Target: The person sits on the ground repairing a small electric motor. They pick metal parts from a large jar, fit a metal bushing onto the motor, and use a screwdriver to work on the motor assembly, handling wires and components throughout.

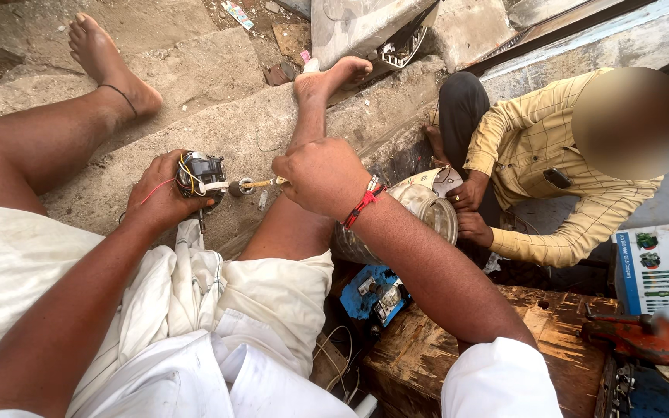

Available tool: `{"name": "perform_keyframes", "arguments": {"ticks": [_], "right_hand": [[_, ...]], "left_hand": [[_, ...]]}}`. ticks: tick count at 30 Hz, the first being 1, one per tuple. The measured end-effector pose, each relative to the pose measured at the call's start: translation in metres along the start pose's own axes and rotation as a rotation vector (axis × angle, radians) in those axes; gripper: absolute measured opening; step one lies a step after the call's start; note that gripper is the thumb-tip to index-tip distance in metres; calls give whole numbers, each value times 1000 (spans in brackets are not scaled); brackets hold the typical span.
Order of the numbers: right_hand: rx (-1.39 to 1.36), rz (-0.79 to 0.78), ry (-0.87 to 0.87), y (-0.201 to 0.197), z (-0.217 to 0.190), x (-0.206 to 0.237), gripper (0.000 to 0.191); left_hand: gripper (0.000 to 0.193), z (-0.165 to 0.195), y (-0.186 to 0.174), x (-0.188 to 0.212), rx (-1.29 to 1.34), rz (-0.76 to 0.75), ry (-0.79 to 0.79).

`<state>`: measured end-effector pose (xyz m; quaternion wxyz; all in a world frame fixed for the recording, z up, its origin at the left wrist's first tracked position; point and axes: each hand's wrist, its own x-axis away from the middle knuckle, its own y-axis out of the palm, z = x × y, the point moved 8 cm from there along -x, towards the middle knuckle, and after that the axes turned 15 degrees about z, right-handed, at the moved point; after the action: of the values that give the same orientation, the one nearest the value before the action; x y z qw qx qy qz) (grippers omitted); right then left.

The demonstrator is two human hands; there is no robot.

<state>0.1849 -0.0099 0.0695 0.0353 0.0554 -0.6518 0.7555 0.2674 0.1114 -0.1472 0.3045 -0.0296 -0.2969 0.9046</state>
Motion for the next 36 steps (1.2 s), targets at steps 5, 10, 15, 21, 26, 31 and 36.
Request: {"name": "perform_keyframes", "arguments": {"ticks": [5, 10, 15, 21, 26, 31, 36], "right_hand": [[14, 4, -8, 0, -1, -2, 14], [22, 5, -15, -2, -3, -3, 14], [16, -10, -3, -2, -4, -4, 13], [22, -10, -17, -3, -7, -8, 12], [25, 20, -34, -6, -9, -9, 11], [16, 14, -41, -5, -10, -10, 11], [-30, 25, -44, -3, -17, -16, 15]], "left_hand": [[106, 1, -1, -1, -14, 1, -6], [105, 1, -1, 0, -10, -2, -7], [105, 1, -1, 1, -3, -5, -15], [106, 0, 0, 0, -33, -26, -50], [105, 1, 0, -1, -34, -27, -49], [105, 2, 1, -1, -26, -28, -43], [106, 2, 0, -1, -36, -34, -48]]}}
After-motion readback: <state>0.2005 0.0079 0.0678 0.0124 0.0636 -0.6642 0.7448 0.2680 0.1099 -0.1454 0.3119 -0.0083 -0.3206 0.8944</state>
